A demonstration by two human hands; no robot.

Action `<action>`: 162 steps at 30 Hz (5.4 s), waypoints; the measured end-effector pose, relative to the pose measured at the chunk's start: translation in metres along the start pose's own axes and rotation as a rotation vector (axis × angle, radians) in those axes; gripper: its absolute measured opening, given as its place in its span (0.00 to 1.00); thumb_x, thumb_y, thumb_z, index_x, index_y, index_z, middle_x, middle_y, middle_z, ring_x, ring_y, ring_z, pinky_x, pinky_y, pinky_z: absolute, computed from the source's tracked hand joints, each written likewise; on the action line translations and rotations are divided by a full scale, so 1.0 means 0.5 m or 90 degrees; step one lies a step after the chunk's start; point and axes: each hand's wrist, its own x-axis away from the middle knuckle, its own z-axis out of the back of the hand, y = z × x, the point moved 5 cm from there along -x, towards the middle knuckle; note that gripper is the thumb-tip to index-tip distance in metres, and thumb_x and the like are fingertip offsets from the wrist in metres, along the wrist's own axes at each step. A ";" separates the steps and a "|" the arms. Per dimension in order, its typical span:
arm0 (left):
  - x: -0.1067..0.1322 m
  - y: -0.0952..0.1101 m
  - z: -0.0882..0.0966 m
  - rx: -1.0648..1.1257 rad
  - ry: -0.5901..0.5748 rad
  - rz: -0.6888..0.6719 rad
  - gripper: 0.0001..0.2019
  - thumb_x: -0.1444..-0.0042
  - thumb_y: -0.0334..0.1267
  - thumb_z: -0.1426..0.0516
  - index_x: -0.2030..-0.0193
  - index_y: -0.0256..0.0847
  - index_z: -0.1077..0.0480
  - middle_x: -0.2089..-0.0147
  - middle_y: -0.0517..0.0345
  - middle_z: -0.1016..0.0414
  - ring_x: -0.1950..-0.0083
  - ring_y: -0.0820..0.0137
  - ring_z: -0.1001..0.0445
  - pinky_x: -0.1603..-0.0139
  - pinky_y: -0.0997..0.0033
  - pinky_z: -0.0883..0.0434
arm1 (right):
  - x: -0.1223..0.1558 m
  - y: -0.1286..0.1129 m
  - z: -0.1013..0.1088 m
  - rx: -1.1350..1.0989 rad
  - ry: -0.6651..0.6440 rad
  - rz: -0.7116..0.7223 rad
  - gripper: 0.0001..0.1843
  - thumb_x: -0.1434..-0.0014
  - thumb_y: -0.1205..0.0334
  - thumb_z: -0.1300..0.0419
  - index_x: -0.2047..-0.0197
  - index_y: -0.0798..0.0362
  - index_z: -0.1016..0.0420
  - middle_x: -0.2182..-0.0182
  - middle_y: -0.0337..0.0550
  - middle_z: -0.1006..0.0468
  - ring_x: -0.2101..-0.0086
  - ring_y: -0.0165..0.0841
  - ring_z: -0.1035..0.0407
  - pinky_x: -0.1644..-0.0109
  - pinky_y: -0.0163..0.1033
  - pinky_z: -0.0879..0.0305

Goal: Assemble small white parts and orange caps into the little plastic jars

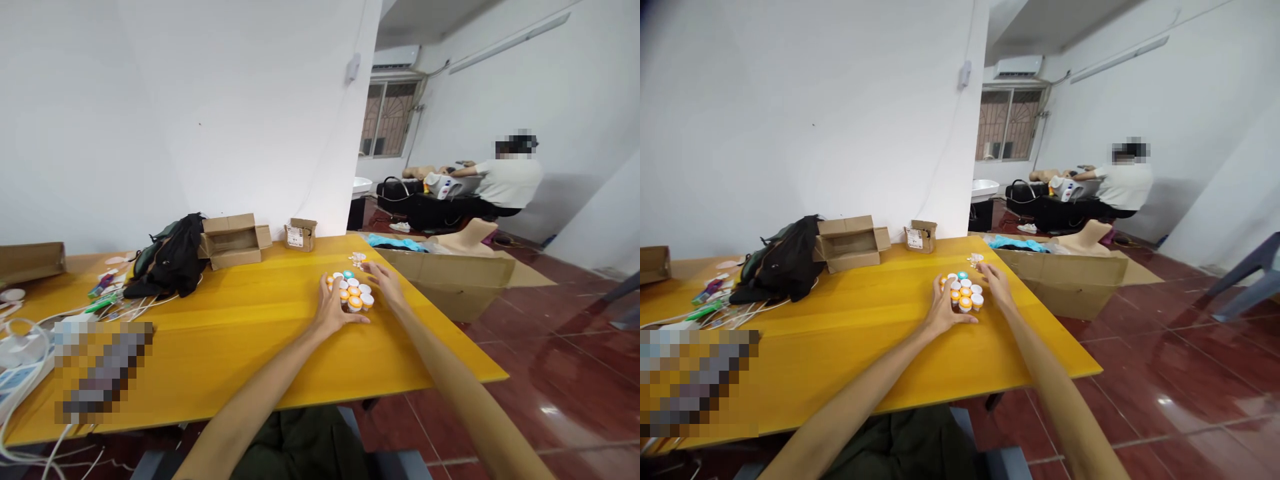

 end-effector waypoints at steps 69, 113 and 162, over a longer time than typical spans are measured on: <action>0.103 -0.011 0.171 -0.371 -0.077 -0.324 0.15 0.36 0.31 0.52 0.45 0.42 0.33 0.42 0.47 0.28 0.40 0.61 0.30 0.40 0.57 0.31 | 0.067 -0.007 -0.097 0.347 -0.154 0.148 0.04 0.52 0.62 0.39 0.76 0.50 0.28 0.72 0.39 0.25 0.67 0.36 0.29 0.59 0.40 0.33; 0.198 -0.065 0.328 -0.429 -0.143 -0.170 0.30 0.35 0.53 0.51 0.30 0.45 0.46 0.30 0.44 0.43 0.30 0.52 0.45 0.33 0.47 0.43 | -0.107 0.071 -0.084 0.589 -0.080 0.294 0.19 0.43 0.63 0.50 0.52 0.48 0.24 0.51 0.54 0.21 0.48 0.47 0.28 0.42 0.53 0.32; 0.127 -0.127 0.416 0.028 -0.007 0.054 0.11 0.48 0.44 0.38 0.61 0.42 0.28 0.63 0.58 0.22 0.58 0.66 0.25 0.53 0.66 0.29 | 0.205 -0.088 -0.404 0.401 -0.288 0.322 0.07 0.40 0.66 0.41 0.60 0.48 0.22 0.60 0.44 0.21 0.57 0.38 0.28 0.53 0.40 0.34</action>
